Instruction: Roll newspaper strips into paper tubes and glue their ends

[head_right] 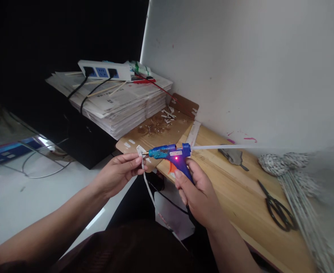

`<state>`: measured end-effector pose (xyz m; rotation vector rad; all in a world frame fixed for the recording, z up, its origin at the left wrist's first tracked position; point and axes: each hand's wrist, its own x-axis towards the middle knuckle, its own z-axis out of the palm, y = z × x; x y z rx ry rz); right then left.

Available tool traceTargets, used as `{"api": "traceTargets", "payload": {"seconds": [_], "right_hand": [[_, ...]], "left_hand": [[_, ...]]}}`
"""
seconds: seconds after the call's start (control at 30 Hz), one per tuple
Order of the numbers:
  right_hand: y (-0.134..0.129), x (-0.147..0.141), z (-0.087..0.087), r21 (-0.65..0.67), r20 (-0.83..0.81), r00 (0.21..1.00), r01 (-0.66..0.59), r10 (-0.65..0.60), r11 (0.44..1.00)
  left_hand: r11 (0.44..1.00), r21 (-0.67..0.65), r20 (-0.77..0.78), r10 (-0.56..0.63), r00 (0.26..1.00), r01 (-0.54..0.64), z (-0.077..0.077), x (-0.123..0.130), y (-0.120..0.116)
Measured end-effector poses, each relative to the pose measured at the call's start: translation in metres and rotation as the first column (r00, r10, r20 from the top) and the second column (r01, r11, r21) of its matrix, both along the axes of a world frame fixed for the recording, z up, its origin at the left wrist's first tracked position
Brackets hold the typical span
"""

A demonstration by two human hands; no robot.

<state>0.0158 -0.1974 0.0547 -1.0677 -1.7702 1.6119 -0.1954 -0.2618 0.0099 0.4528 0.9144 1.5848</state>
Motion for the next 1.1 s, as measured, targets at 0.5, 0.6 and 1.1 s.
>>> {"api": "traceTargets", "payload": {"seconds": [0.5, 0.6, 1.1], "right_hand": [[0.003, -0.023, -0.005, 0.004, -0.272, 0.951, 0.157, -0.150, 0.988], [0.005, -0.037, -0.009, 0.010, -0.300, 0.936, 0.194, -0.182, 0.981], [-0.003, -0.066, -0.016, 0.153, -0.169, 0.974, 0.178, -0.152, 0.972]], "left_hand": [[0.985, 0.026, 0.018, -0.171, 0.985, 0.171, -0.007, 0.002, -0.002], [0.980, 0.038, 0.013, -0.194, 0.981, 0.193, -0.010, 0.004, -0.002], [0.980, 0.031, -0.039, -0.193, 0.980, 0.194, -0.010, 0.009, -0.001]]}}
